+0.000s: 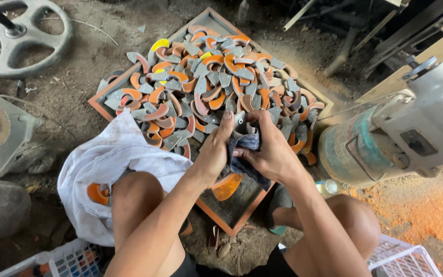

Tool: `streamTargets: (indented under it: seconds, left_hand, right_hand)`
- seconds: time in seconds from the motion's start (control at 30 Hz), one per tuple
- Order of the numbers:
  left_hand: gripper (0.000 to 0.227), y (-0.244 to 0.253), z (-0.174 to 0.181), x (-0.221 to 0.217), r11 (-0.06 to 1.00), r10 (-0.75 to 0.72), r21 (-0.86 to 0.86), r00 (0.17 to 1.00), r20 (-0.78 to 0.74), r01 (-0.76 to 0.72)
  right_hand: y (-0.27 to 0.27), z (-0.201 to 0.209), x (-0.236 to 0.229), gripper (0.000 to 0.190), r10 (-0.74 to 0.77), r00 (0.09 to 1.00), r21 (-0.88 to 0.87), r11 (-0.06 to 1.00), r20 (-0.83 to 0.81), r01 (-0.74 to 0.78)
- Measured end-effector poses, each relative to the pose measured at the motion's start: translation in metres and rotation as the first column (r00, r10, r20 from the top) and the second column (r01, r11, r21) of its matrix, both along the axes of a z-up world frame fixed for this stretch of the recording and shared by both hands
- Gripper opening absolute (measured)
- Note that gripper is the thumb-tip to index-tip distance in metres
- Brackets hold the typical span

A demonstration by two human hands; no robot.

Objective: The person sits on the floor and repeatedly picks up curved metal parts from a tray, wipes each one with a dark cloth, and places the cleaned parts into a white plastic basket. The process is continuous and repetitive throughout the clip.

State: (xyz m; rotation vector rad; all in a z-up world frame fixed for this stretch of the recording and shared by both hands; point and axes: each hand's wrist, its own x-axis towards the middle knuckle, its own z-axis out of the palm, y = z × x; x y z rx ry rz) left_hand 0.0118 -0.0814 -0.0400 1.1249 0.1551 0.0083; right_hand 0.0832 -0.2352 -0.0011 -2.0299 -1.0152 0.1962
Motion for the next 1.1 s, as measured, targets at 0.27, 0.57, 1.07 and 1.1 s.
streamTargets:
  seconds: [0.27, 0.57, 1.07, 1.1]
  left_hand:
    - [0.074, 0.003, -0.011, -0.002, 0.982, -0.050, -0.183, 0.998, -0.048, 0.041]
    - [0.054, -0.005, 0.013, -0.004, 0.884, -0.034, -0.466, 0.988, -0.153, -0.041]
    - [0.045, 0.010, -0.011, 0.005, 0.926, 0.214, -0.328, 0.975, 0.051, -0.186]
    - [0.047, 0.009, -0.010, 0.007, 0.947, 0.183, -0.279, 0.981, 0.065, -0.159]
  right_hand:
    - [-0.017, 0.005, 0.008, 0.072, 0.153, 0.987, 0.006, 0.988, 0.048, -0.154]
    - [-0.001, -0.047, 0.007, 0.044, -0.120, 0.877, 0.451, 0.820, -0.466, 0.352]
    - [0.015, -0.037, -0.023, 0.024, 0.317, 0.213, 0.375, 0.859, -0.924, 0.349]
    - [0.017, -0.037, -0.019, 0.023, 0.302, 0.249, 0.375, 0.863, -0.920, 0.339]
